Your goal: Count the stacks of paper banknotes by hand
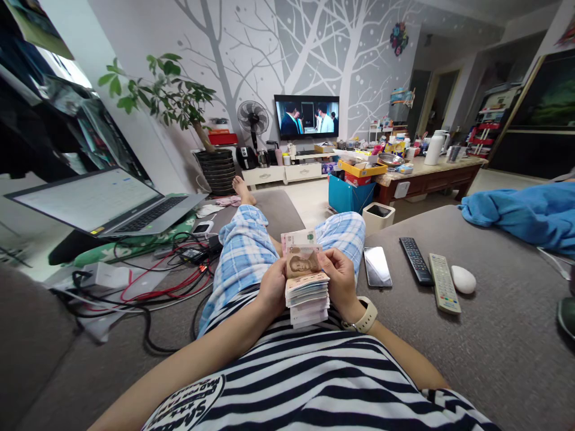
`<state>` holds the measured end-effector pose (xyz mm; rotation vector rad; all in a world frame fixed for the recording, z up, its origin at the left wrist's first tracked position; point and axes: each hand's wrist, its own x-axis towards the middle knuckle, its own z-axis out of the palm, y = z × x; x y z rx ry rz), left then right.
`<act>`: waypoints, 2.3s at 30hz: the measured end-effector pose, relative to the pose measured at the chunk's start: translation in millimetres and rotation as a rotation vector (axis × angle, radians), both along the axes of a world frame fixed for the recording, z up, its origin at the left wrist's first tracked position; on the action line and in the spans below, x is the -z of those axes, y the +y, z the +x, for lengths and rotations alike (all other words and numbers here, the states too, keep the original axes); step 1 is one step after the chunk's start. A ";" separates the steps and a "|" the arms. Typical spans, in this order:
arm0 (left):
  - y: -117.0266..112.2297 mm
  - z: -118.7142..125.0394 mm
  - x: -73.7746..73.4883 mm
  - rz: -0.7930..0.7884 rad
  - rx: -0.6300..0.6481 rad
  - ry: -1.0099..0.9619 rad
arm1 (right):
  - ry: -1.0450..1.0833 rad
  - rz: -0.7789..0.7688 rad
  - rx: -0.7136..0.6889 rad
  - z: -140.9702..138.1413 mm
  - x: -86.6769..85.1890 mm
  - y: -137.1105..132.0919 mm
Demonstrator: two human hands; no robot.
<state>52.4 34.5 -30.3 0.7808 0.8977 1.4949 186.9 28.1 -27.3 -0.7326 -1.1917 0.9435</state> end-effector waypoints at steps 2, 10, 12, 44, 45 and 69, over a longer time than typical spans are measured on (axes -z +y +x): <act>-0.8 -0.3 -1.3 0.006 -0.026 0.030 | -0.003 0.002 -0.001 0.1 0.9 0.4; -6.6 0.5 -10.6 0.024 -0.078 0.120 | 0.027 -0.001 -0.019 -0.3 1.8 0.6; -7.1 0.5 -11.2 0.007 -0.071 0.119 | 0.030 -0.002 -0.023 -0.3 1.8 1.0; -7.8 -3.3 -10.8 0.052 0.002 0.144 | 0.060 0.033 -0.035 -0.8 1.6 0.2; -6.9 -2.3 -9.9 0.037 0.003 0.094 | 0.059 0.038 -0.030 -0.7 1.6 0.0; -3.8 1.2 -3.3 -0.005 0.145 -0.170 | 0.028 -0.033 0.006 0.1 4.5 7.2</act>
